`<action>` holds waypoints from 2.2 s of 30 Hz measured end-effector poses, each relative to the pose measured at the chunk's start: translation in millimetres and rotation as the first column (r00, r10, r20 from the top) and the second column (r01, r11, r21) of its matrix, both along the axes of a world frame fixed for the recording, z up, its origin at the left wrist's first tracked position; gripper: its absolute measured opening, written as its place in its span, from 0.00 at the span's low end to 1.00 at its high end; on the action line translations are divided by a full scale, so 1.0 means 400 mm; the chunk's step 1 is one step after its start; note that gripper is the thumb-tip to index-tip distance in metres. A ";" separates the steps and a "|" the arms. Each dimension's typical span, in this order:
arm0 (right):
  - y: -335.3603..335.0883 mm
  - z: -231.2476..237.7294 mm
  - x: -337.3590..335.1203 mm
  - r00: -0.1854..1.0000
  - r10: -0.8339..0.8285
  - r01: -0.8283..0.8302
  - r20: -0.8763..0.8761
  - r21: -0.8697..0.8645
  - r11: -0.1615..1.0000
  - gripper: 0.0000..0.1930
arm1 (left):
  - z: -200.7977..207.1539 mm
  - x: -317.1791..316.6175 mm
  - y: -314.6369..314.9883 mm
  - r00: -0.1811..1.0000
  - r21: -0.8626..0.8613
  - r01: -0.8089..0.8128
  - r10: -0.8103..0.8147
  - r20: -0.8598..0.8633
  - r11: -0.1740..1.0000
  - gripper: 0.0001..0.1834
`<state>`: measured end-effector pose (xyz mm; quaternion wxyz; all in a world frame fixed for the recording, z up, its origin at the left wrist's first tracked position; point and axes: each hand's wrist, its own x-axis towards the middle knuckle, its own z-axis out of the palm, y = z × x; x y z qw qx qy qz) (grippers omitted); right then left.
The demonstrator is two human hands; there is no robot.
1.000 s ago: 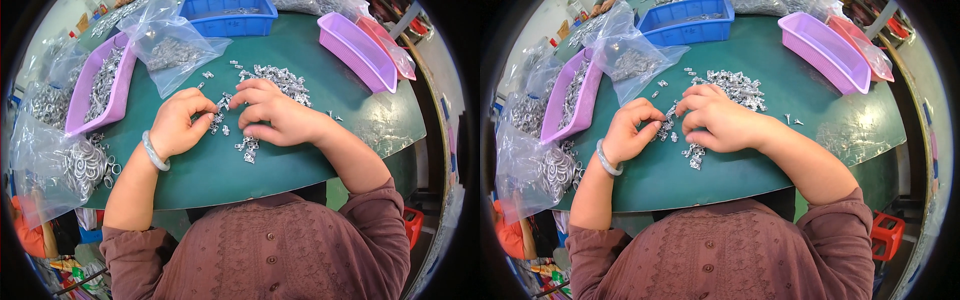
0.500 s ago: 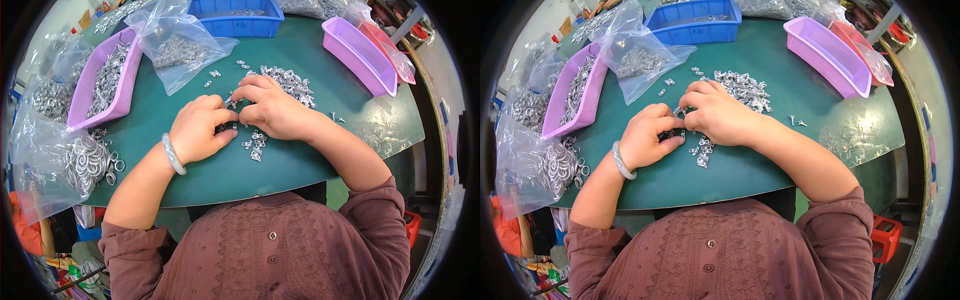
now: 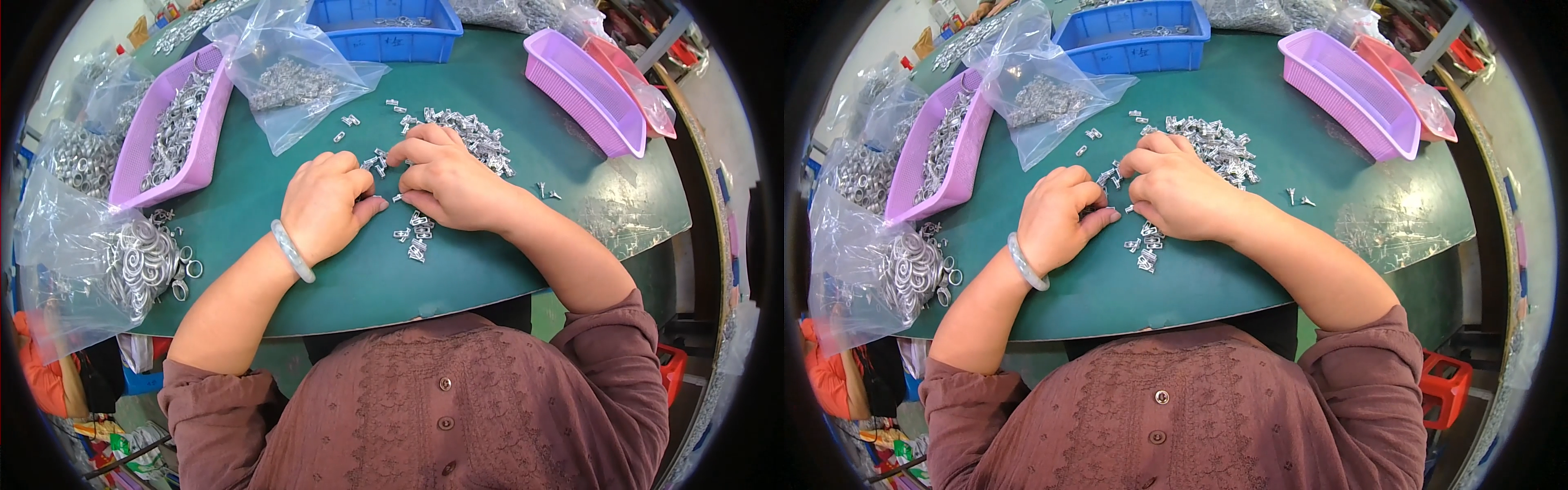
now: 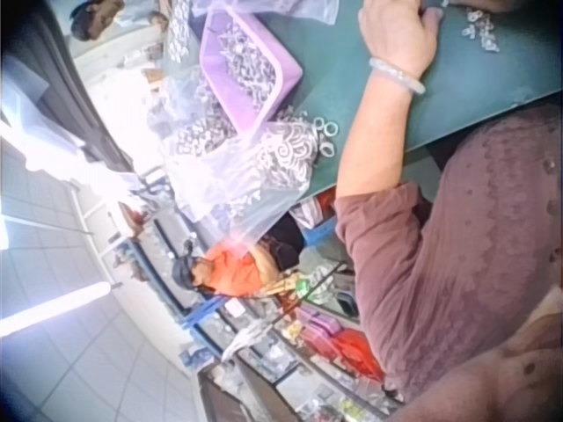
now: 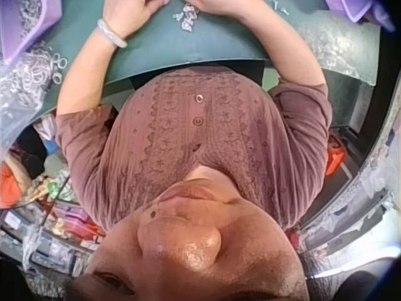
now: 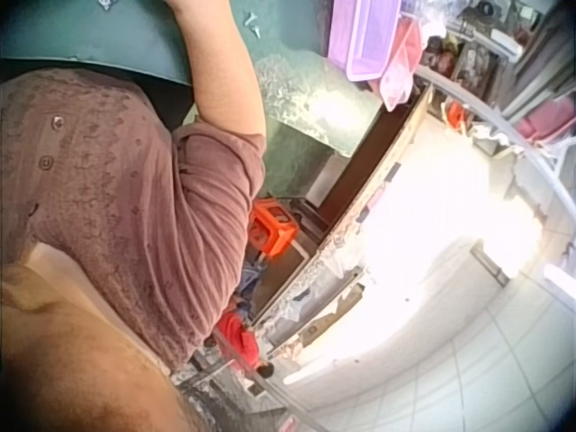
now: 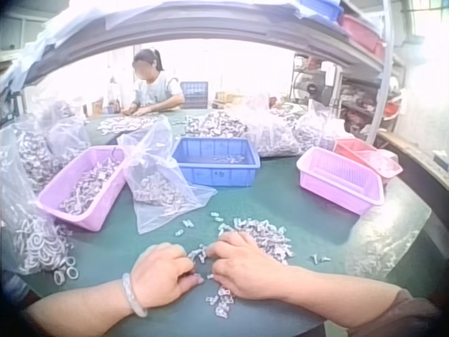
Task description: The person assembles metal clips by fitting small metal components together by hand and placing the assembled pieces into a pile on the table.
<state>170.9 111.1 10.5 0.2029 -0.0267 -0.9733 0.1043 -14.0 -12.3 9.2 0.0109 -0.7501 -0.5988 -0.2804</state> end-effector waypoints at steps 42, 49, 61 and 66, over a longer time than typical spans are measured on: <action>-0.017 -0.018 -0.032 0.996 0.058 -0.062 -0.061 -0.065 0.996 0.07 | 0.034 -0.042 -0.005 0.979 -0.128 0.113 -0.088 0.185 0.985 0.09; -0.006 -0.018 -0.021 0.993 0.013 -0.041 -0.114 -0.250 0.967 0.05 | 0.027 -0.018 -0.004 0.980 -0.090 0.123 -0.107 0.167 0.988 0.07; 0.009 0.008 -0.001 0.991 -0.028 -0.014 -0.127 -0.315 0.949 0.05 | 0.000 -0.008 0.001 0.966 0.014 0.082 -0.083 0.246 0.997 0.04; 0.004 0.012 0.001 0.996 0.004 -0.029 -0.086 -0.296 0.955 0.04 | 0.001 -0.006 0.001 0.967 0.029 0.085 -0.090 0.240 0.996 0.05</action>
